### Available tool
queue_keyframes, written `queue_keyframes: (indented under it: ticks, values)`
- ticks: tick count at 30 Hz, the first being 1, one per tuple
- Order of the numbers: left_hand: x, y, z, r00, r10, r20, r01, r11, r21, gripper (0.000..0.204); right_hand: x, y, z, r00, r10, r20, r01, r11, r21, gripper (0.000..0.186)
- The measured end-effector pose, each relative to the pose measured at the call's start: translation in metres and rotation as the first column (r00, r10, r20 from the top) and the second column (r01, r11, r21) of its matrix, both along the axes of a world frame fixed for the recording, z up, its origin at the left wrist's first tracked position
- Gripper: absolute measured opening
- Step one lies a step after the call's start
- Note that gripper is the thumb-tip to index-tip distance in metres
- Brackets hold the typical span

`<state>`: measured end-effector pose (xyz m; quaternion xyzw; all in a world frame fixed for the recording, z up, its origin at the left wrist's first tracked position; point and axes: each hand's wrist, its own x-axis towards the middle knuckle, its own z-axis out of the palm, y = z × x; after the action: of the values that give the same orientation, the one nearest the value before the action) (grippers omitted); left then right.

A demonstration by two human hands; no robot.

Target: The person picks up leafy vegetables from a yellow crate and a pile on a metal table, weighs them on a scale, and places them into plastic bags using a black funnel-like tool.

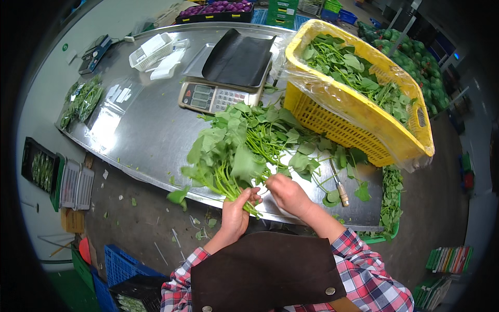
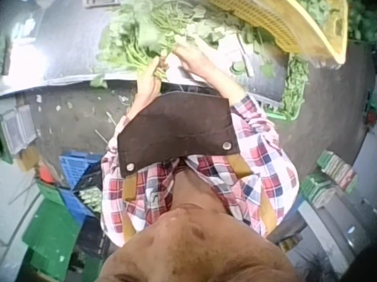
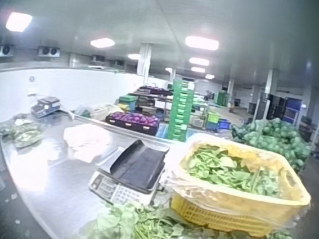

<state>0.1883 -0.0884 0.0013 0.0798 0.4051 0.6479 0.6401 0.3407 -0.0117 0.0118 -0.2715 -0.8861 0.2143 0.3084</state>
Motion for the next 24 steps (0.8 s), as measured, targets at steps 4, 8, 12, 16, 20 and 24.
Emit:
queue_keyframes:
  ticks: [4, 8, 12, 16, 20, 24]
  values:
    - [-0.008, 0.022, -0.015, 0.976, -0.198, -0.095, 0.18, 0.969, -0.17, 0.029, 0.002, -0.01, 0.008, 0.949, 0.304, 0.087, -0.307, 0.951, 0.024, 0.034]
    - [-0.008, 0.025, -0.037, 0.894, -0.425, -0.14, 0.39, 0.893, -0.224, 0.019, 0.005, -0.015, -0.011, 0.84, 0.483, 0.247, -0.494, 0.869, -0.021, 0.029]
    - [-0.006, 0.022, -0.062, 0.869, -0.436, -0.234, 0.359, 0.881, -0.309, 0.014, 0.0, -0.03, -0.014, 0.852, 0.488, 0.19, -0.498, 0.867, 0.003, 0.014]
    - [-0.009, 0.016, -0.033, 0.98, -0.191, 0.058, 0.199, 0.941, -0.274, 0.015, 0.019, -0.041, -0.004, 0.914, 0.388, -0.119, -0.388, 0.921, 0.026, 0.021]
    - [-0.039, -0.002, -0.053, 0.968, 0.112, 0.223, -0.068, 0.979, -0.194, 0.026, 0.023, -0.062, 0.03, 0.943, 0.057, -0.328, -0.18, 0.917, -0.355, 0.016]
    - [-0.046, -0.03, -0.031, 0.967, -0.095, 0.238, 0.085, 0.995, 0.053, 0.032, 0.017, -0.046, -0.006, 0.979, -0.165, -0.121, -0.084, 0.212, -0.974, 0.028]
